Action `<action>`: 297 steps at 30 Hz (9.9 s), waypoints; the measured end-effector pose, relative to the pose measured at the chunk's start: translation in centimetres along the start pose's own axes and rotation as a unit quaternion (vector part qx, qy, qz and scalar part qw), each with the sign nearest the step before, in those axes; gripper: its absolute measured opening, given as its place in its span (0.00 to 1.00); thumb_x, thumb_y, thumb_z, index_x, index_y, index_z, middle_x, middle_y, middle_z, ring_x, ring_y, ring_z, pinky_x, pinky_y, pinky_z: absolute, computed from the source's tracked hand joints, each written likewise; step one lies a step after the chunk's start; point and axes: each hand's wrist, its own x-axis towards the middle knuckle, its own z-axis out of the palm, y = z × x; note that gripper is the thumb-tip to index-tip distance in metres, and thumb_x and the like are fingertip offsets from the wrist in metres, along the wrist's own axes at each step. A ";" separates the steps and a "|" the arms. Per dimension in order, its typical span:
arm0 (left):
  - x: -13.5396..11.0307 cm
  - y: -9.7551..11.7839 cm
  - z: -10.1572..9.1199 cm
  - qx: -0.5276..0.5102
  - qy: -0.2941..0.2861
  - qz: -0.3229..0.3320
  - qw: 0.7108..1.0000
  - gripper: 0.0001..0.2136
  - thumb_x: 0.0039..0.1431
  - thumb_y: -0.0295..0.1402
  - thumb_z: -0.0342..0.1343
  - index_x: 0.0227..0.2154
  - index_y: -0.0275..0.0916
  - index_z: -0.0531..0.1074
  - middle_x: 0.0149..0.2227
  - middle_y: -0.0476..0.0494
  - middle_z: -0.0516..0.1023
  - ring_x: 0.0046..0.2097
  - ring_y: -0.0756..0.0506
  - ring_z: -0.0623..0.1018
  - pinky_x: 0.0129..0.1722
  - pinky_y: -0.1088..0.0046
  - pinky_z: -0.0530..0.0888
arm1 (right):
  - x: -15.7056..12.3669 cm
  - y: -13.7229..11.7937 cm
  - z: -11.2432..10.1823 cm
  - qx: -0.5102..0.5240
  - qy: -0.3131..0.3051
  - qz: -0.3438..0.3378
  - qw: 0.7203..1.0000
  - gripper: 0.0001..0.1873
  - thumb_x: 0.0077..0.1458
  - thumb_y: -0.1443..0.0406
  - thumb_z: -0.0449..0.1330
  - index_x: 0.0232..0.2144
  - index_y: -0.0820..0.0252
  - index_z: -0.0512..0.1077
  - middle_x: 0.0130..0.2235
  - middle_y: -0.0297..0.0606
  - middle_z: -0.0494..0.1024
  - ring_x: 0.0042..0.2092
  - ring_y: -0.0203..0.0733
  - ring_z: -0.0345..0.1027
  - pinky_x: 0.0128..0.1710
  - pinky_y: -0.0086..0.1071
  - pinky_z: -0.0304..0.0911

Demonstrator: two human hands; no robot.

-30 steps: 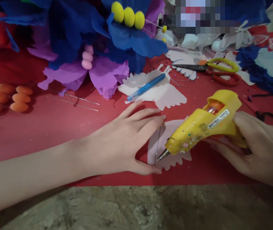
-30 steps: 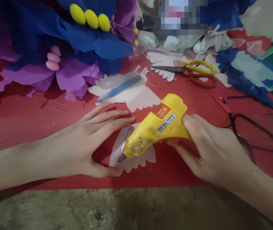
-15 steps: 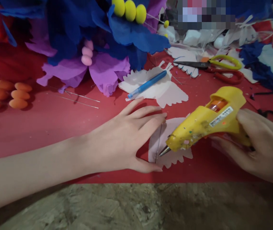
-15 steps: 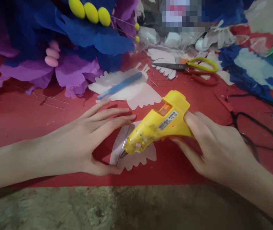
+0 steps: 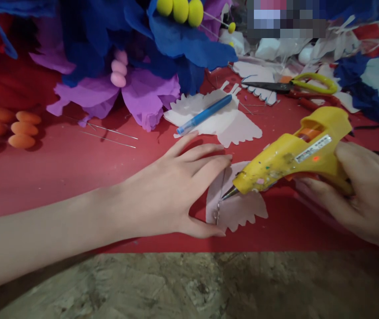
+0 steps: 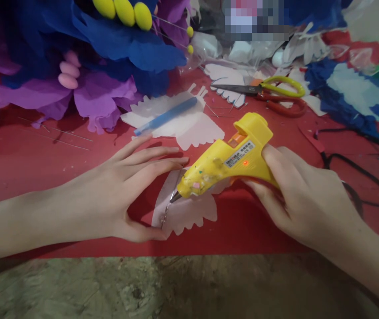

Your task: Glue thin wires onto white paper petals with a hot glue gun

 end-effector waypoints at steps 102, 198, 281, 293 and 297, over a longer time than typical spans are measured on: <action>0.2 -0.1 -0.1 -0.023 -0.011 0.007 1.000 0.17 0.46 0.49 0.56 0.25 0.39 0.65 0.52 0.36 0.69 0.58 0.38 0.63 0.61 0.55 0.50 | -0.4 -1.4 -0.4 -0.015 0.023 0.124 0.992 0.26 0.51 0.47 0.51 0.39 0.64 0.66 0.35 0.43 0.73 0.36 0.42 0.68 0.20 0.32 0.49; 0.2 0.0 -1.8 -0.049 0.018 -0.016 0.999 0.12 0.56 0.43 0.52 0.28 0.38 0.67 0.48 0.38 0.74 0.53 0.41 0.69 0.56 0.53 0.62 | 2.1 5.2 1.2 0.224 -0.066 0.370 0.899 0.40 0.33 0.33 0.47 0.32 0.59 0.71 0.29 0.43 0.75 0.31 0.49 0.68 0.27 0.36 0.58; -0.7 2.0 -1.8 -0.259 0.096 0.019 0.961 0.09 0.59 0.25 0.50 0.36 0.37 0.75 0.24 0.46 0.77 0.25 0.51 0.75 0.25 0.80 0.71 | 6.7 -1.7 -1.9 0.648 -0.320 0.118 0.681 0.08 0.44 0.60 0.60 0.24 0.60 0.72 0.21 0.29 0.70 0.21 0.26 0.57 0.17 0.20 0.49; -1.5 0.9 -1.3 -0.111 0.084 0.050 0.989 0.10 0.59 0.22 0.46 0.32 0.42 0.71 0.30 0.57 0.77 0.39 0.52 0.72 0.59 0.72 0.49 | 7.0 -2.6 -0.8 0.573 -0.309 0.113 0.751 0.10 0.47 0.59 0.56 0.23 0.60 0.71 0.22 0.32 0.71 0.22 0.30 0.62 0.17 0.22 0.53; -1.3 0.9 -1.2 -0.083 0.101 0.081 0.988 0.11 0.58 0.21 0.45 0.29 0.40 0.71 0.25 0.56 0.77 0.35 0.51 0.72 0.60 0.73 0.46 | 6.7 -2.7 -0.4 0.557 -0.297 0.113 0.768 0.09 0.46 0.59 0.57 0.23 0.59 0.71 0.21 0.31 0.71 0.21 0.29 0.61 0.17 0.21 0.53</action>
